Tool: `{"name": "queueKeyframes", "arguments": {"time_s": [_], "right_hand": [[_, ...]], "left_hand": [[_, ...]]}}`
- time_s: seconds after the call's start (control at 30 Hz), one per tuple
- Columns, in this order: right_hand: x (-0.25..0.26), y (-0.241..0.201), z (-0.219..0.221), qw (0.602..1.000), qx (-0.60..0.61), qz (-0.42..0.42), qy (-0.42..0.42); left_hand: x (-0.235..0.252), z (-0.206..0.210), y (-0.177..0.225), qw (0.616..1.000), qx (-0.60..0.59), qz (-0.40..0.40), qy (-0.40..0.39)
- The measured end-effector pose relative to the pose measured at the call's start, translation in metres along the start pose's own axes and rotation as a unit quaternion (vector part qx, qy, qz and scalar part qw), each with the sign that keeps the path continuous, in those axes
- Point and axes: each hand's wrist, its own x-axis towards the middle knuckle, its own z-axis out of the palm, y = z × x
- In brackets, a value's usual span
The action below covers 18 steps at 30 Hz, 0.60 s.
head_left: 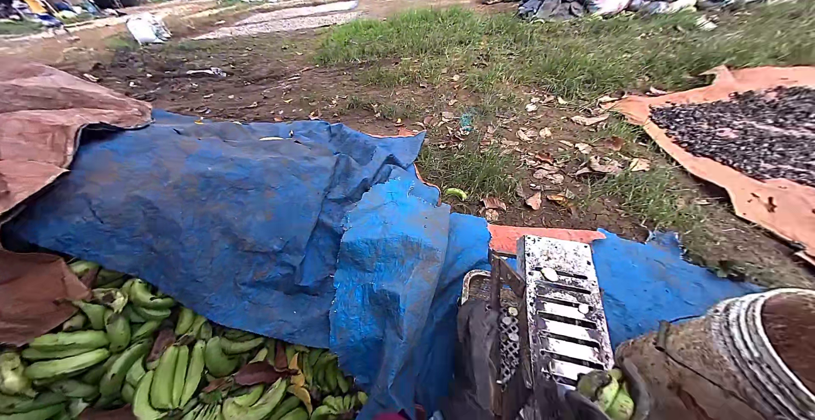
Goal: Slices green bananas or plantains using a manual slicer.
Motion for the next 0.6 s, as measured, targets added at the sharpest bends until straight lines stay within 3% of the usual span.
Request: {"name": "queueKeyframes", "arguments": {"time_s": [0.1,0.23,0.3,0.4,0.47,0.53,0.6], "right_hand": [[0.064,-0.011,0.041,0.995,0.047,0.001,0.093],[0.156,-0.018,0.040,0.984,0.100,0.007,0.145],[0.148,-0.007,0.029,0.987,0.077,0.007,0.142],[0.052,0.007,0.011,0.993,0.003,0.054,0.100],[0.002,0.013,0.009,0.991,-0.007,0.063,0.116],[0.013,0.013,0.018,0.988,0.017,0.032,0.149],[0.070,0.003,0.036,0.983,0.044,0.016,0.180]], "left_hand": [[0.009,-0.012,0.005,0.999,-0.032,-0.008,0.007],[0.013,-0.015,0.004,0.995,-0.082,-0.060,0.024],[0.012,-0.017,0.007,0.993,-0.103,-0.062,0.017],[0.009,-0.023,0.014,0.990,-0.125,-0.059,0.000],[0.007,-0.024,0.019,0.988,-0.137,-0.067,-0.007],[0.004,-0.026,0.020,0.986,-0.143,-0.082,-0.012],[0.005,-0.031,0.018,0.986,-0.138,-0.091,-0.008]]}}
